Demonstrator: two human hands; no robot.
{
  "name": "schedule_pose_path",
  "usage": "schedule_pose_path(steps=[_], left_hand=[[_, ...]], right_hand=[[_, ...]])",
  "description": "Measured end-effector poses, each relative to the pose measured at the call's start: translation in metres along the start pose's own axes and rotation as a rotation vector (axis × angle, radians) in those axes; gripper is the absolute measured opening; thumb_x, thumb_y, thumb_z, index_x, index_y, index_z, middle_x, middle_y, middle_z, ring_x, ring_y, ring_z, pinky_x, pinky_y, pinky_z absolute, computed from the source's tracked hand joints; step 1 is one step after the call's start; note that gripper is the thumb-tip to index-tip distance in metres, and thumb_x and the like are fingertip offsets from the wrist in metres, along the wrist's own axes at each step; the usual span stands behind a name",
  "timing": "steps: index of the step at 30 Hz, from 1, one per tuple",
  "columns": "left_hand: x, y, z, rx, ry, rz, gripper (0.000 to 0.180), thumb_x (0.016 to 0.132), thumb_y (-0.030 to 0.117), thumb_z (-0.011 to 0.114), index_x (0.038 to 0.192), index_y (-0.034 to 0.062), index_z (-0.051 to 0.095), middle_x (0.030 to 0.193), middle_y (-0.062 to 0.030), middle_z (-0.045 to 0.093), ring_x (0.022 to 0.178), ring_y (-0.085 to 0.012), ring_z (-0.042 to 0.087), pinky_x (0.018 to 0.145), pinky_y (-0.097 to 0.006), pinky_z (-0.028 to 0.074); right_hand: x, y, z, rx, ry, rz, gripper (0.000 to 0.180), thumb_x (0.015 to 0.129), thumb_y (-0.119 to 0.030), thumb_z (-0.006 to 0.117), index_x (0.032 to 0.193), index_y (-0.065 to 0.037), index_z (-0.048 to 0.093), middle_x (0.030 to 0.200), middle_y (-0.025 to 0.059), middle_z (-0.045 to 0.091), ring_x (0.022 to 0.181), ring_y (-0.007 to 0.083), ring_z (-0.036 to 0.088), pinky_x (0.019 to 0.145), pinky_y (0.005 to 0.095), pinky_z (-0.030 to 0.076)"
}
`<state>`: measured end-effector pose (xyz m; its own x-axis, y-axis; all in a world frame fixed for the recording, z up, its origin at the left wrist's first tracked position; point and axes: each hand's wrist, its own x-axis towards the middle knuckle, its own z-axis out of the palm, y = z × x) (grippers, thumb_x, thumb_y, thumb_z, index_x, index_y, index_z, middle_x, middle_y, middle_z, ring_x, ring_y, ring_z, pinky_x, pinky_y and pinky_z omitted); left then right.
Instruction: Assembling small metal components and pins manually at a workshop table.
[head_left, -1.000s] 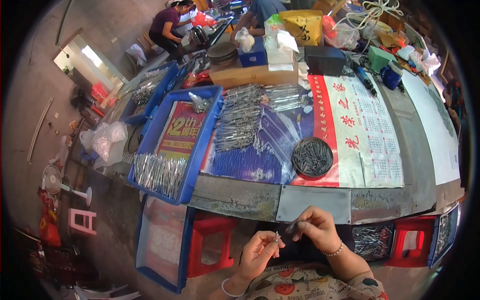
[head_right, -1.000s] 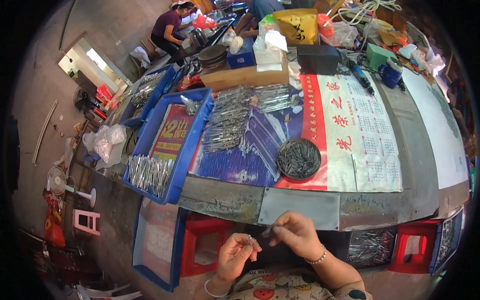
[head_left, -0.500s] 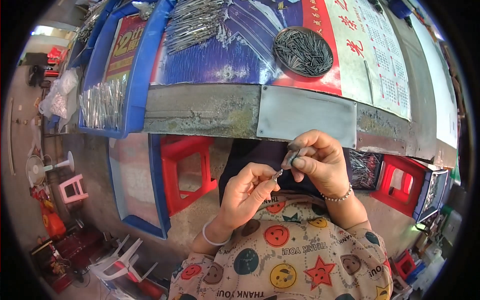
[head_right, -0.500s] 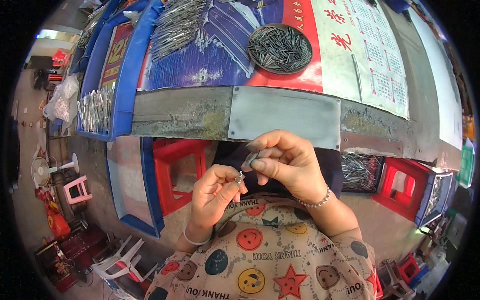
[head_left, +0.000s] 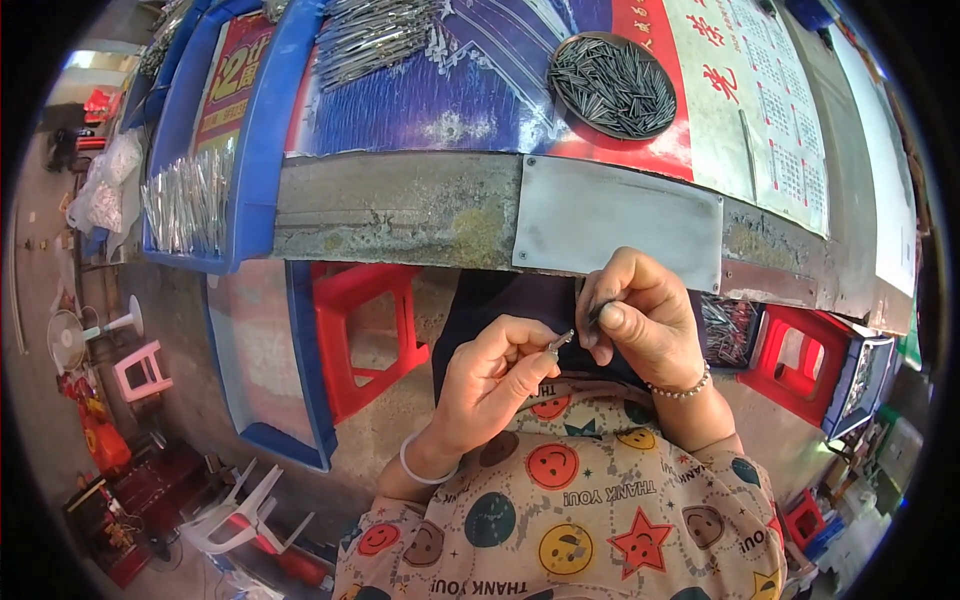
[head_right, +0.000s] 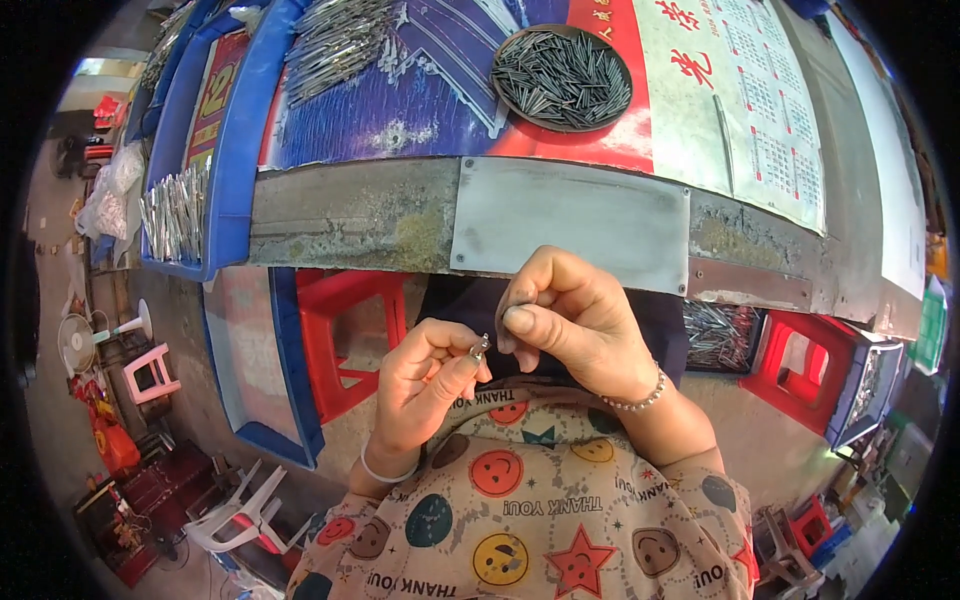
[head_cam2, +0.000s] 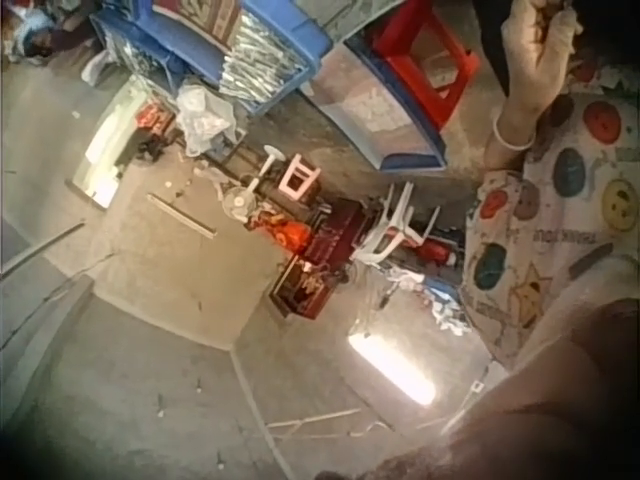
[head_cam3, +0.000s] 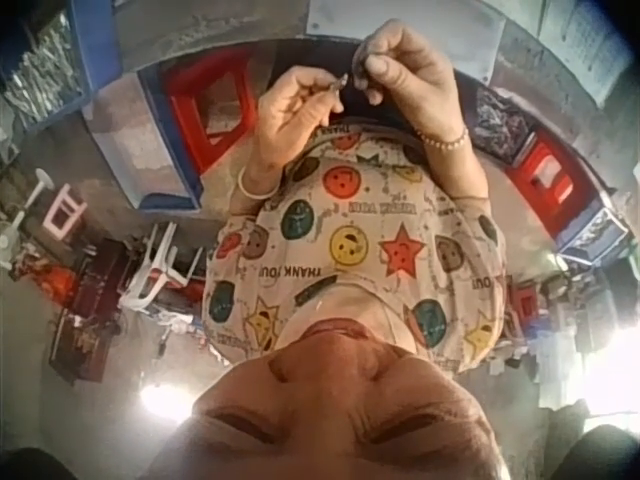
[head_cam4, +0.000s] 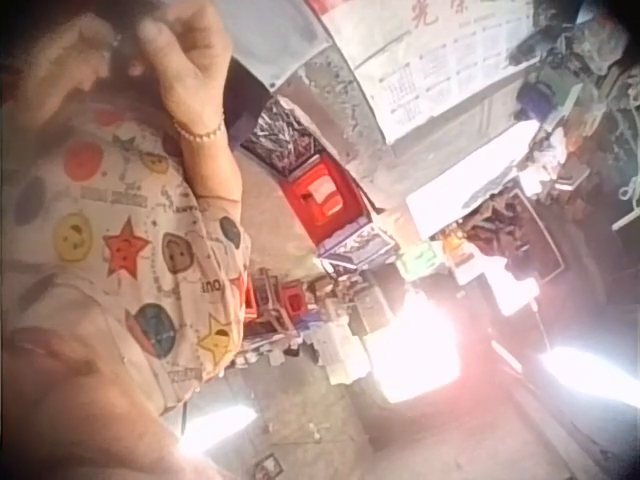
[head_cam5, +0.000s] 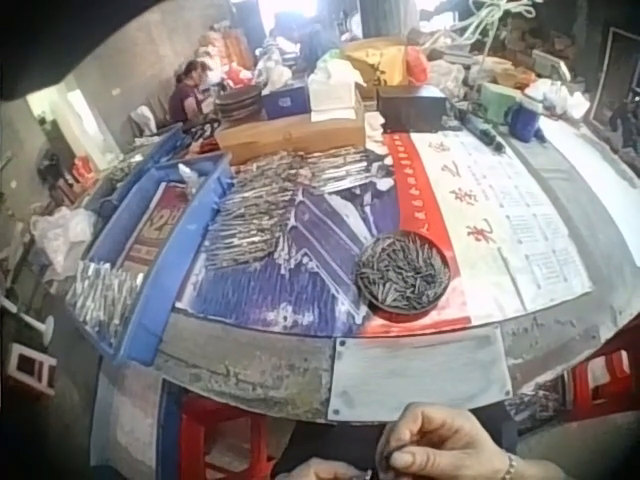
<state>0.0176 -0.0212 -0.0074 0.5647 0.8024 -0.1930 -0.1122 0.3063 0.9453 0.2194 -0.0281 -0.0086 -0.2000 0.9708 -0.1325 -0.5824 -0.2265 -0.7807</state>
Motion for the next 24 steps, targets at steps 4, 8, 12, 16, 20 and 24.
schedule_pose_path(steps=[4, 8, 12, 16, 20, 24], left_hand=[[-0.001, -0.003, 0.0, -0.008, 0.008, -0.005, 0.017, 0.095, 0.008, 0.057, 0.108, -0.0028, 0.053, 0.082, -0.0018, 0.06, 0.069, -0.0035, 0.05, 0.059, -0.017, 0.041], [0.0, -0.002, -0.001, -0.006, -0.007, -0.002, 0.017, 0.095, 0.007, 0.057, 0.108, -0.003, 0.054, 0.081, -0.0017, 0.06, 0.067, -0.0031, 0.049, 0.058, -0.017, 0.04], [-0.001, -0.002, -0.002, -0.015, -0.009, 0.003, 0.017, 0.095, 0.008, 0.056, 0.108, -0.0031, 0.054, 0.082, -0.0021, 0.06, 0.068, -0.0033, 0.05, 0.058, -0.017, 0.041], [-0.001, -0.001, -0.002, -0.017, -0.012, -0.002, 0.016, 0.095, 0.007, 0.056, 0.108, -0.0031, 0.054, 0.082, -0.0026, 0.06, 0.069, -0.0036, 0.05, 0.059, -0.018, 0.041], [-0.001, 0.001, -0.004, -0.023, 0.018, 0.018, 0.016, 0.096, 0.007, 0.055, 0.108, -0.003, 0.054, 0.085, -0.0034, 0.06, 0.071, -0.0041, 0.051, 0.06, -0.018, 0.042], [-0.002, 0.0, -0.008, 0.011, 0.019, 0.039, 0.016, 0.095, 0.005, 0.055, 0.108, -0.0032, 0.054, 0.086, -0.0037, 0.06, 0.072, -0.0046, 0.051, 0.062, -0.018, 0.043]], right_hand=[[0.001, -0.001, 0.003, 0.033, 0.007, 0.06, 0.016, 0.093, -0.015, 0.061, 0.09, -0.004, 0.051, 0.078, 0.0073, 0.061, 0.059, 0.0082, 0.054, 0.053, 0.0194, 0.045], [0.001, 0.002, 0.003, 0.082, 0.001, 0.094, 0.016, 0.093, -0.015, 0.061, 0.09, -0.004, 0.051, 0.077, 0.0076, 0.062, 0.058, 0.0086, 0.054, 0.053, 0.0195, 0.045], [0.005, 0.004, 0.002, 0.234, -0.031, 0.144, 0.016, 0.093, -0.016, 0.061, 0.09, -0.004, 0.052, 0.076, 0.0086, 0.063, 0.058, 0.0099, 0.055, 0.053, 0.0201, 0.046], [0.007, 0.006, 0.004, 0.339, 0.01, 0.201, 0.016, 0.093, -0.016, 0.061, 0.088, -0.004, 0.052, 0.076, 0.0093, 0.063, 0.057, 0.0105, 0.055, 0.052, 0.0206, 0.045], [0.007, 0.002, 0.003, 0.268, 0.065, 0.209, 0.013, 0.092, -0.013, 0.061, 0.088, -0.004, 0.052, 0.077, 0.0094, 0.064, 0.056, 0.0103, 0.055, 0.051, 0.0204, 0.044], [0.0, -0.006, -0.003, 0.126, 0.009, 0.185, 0.008, 0.09, -0.007, 0.063, 0.091, -0.002, 0.057, 0.078, 0.0072, 0.065, 0.059, 0.0078, 0.056, 0.052, 0.0196, 0.043]])
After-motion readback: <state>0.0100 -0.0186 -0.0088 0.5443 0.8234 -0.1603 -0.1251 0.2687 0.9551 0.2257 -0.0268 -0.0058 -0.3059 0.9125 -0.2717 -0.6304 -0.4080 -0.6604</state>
